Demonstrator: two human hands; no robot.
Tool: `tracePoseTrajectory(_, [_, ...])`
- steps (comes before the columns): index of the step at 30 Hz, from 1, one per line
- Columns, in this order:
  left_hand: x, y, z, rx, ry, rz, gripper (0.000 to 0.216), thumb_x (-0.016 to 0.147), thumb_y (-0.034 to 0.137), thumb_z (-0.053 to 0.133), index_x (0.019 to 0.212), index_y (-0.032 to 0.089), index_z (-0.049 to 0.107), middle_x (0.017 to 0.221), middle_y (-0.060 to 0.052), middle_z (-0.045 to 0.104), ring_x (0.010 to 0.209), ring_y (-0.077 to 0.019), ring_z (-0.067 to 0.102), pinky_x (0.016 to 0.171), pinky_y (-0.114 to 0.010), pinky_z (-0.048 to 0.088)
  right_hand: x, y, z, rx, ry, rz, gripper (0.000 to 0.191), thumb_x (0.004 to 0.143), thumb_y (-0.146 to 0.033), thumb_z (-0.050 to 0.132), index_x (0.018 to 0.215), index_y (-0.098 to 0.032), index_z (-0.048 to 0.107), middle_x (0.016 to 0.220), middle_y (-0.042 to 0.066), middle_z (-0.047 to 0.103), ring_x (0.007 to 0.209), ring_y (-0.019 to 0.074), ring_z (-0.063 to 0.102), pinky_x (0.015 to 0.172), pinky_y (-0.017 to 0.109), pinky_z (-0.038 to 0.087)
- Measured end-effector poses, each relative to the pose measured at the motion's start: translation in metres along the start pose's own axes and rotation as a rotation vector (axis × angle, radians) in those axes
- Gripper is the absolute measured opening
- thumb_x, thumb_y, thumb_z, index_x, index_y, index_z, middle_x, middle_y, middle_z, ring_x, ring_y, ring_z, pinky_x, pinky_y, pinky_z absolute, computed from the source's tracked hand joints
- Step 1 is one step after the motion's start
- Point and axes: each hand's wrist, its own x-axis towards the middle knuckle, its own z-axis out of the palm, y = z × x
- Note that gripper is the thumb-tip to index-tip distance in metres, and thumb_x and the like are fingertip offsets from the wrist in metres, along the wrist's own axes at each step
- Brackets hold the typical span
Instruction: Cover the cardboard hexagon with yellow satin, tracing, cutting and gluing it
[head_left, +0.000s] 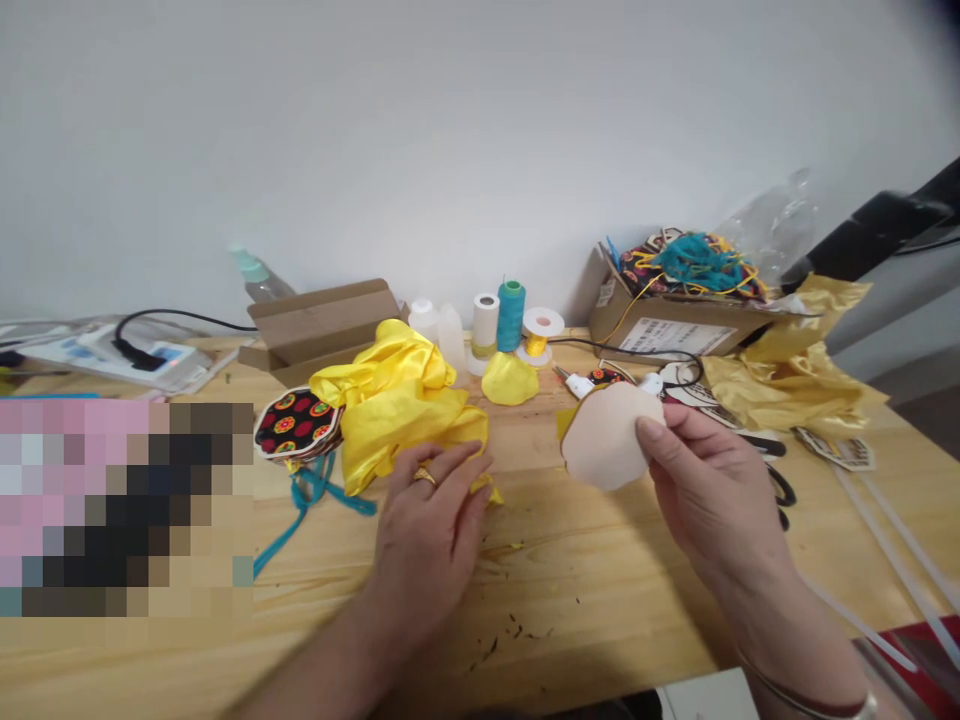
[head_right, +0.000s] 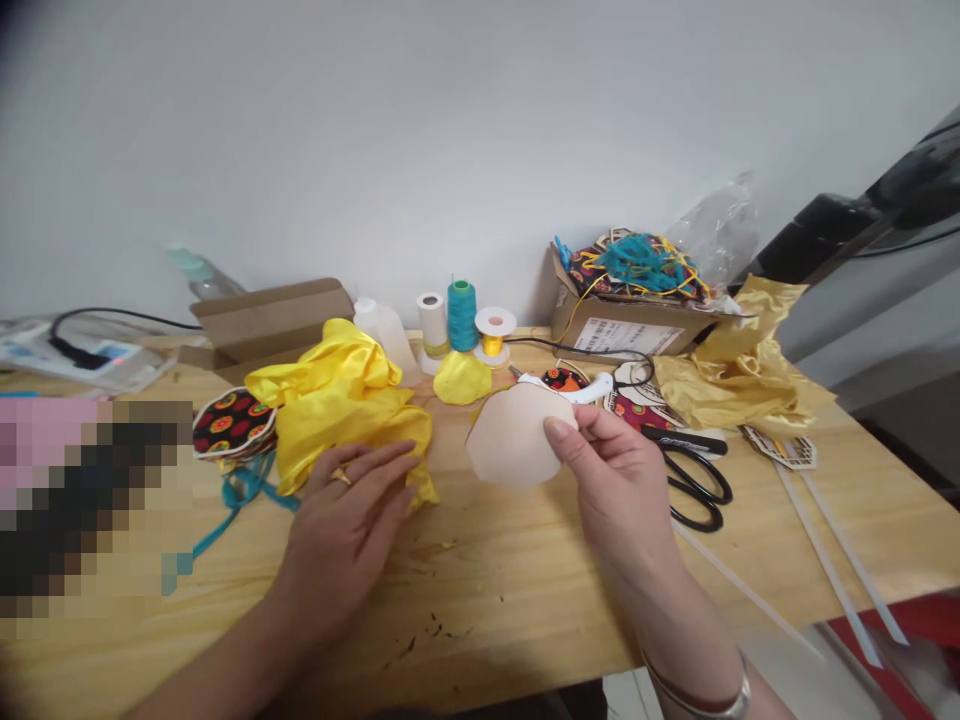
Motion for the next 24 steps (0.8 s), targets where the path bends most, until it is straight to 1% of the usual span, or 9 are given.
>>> tracePoseTrajectory(4, [0.001,-0.005,0.007,0.38,-0.101,0.085,0.018,0.083,0.018,0.062,0.095,0.019,0.075,0.128,-0.014,0.064,0.109,-0.0372,0.05,0.092,-0.056,0.046,-0.003,-0.002,-0.005,0.077,0.091,0.009,0.023,0.062,-0.034,0.087,0.075,-0.02,0.073,0.071,0.0,0.073,0.067,0.0126,0.066,0.066,0.022,0.054])
tracePoseTrajectory(6, [0.004,-0.008,0.005,0.44,-0.112,0.074,0.018,0.085,0.014,0.055,0.084,0.016,0.073,0.107,-0.014,0.072,0.098,-0.0339,0.054,0.087,-0.051,0.049,-0.005,-0.004,-0.009,0.101,0.117,0.011,0.024,0.062,-0.034,0.087,0.075,-0.02,0.072,0.071,-0.001,0.072,0.069,0.0142,0.066,0.067,0.025,0.055])
tracePoseTrajectory(9, [0.011,-0.014,0.001,0.497,0.011,0.012,0.021,0.088,0.017,0.049,0.087,0.013,0.069,0.083,-0.015,0.072,0.085,-0.0329,0.057,0.076,-0.047,0.051,-0.007,-0.008,-0.017,0.094,0.147,-0.048,0.023,0.065,-0.037,0.084,0.077,-0.022,0.071,0.076,-0.001,0.072,0.068,0.0148,0.065,0.067,0.028,0.055])
tracePoseTrajectory(11, [0.013,-0.019,-0.002,0.511,0.09,0.007,0.024,0.09,0.021,0.045,0.091,0.013,0.068,0.083,-0.015,0.072,0.086,-0.0333,0.057,0.077,-0.047,0.051,-0.007,-0.01,-0.02,-0.037,0.178,-0.137,0.02,0.071,-0.038,0.08,0.081,-0.023,0.071,0.078,-0.001,0.072,0.068,0.015,0.064,0.066,0.028,0.053])
tracePoseTrajectory(14, [0.016,-0.023,-0.004,0.486,0.09,-0.048,0.029,0.092,0.025,0.041,0.1,0.013,0.066,0.088,-0.015,0.072,0.09,-0.0327,0.06,0.08,-0.044,0.049,-0.002,-0.007,-0.022,-0.523,0.173,-0.368,0.011,0.082,-0.033,0.07,0.084,-0.022,0.07,0.076,0.001,0.069,0.066,0.016,0.06,0.065,0.029,0.049])
tracePoseTrajectory(17, [0.018,-0.023,-0.006,0.392,0.053,-0.222,0.032,0.092,0.029,0.038,0.104,0.016,0.065,0.086,-0.013,0.072,0.083,-0.0306,0.065,0.071,-0.039,0.049,0.002,0.004,-0.017,-1.105,0.036,-0.633,0.015,0.09,-0.025,0.056,0.083,-0.019,0.068,0.077,0.006,0.069,0.069,0.0191,0.06,0.066,0.031,0.044])
tracePoseTrajectory(20, [0.02,-0.022,-0.01,0.22,0.075,-0.348,0.027,0.09,0.032,0.042,0.1,0.021,0.064,0.086,-0.007,0.073,0.079,-0.0273,0.067,0.069,-0.035,0.049,-0.014,0.016,-0.003,-1.468,-0.078,-0.742,0.023,0.091,-0.014,0.048,0.076,-0.015,0.066,0.072,0.011,0.067,0.065,0.0215,0.058,0.059,0.032,0.038])
tracePoseTrajectory(22, [0.023,-0.021,-0.013,0.126,0.093,-0.393,0.025,0.089,0.033,0.044,0.097,0.022,0.064,0.087,-0.005,0.073,0.081,-0.0262,0.067,0.071,-0.034,0.048,-0.035,0.016,0.008,-1.456,-0.261,-0.773,0.027,0.088,-0.007,0.045,0.071,-0.015,0.064,0.066,0.009,0.064,0.06,0.0204,0.056,0.057,0.032,0.036])
tracePoseTrajectory(24, [0.024,-0.022,-0.016,0.051,0.095,-0.431,0.024,0.088,0.034,0.045,0.095,0.021,0.064,0.086,-0.005,0.073,0.082,-0.0253,0.066,0.073,-0.033,0.047,-0.053,0.011,0.016,-1.209,-0.651,-0.708,0.02,0.089,-0.009,0.048,0.082,-0.018,0.065,0.075,0.005,0.067,0.067,0.0186,0.059,0.062,0.029,0.04])
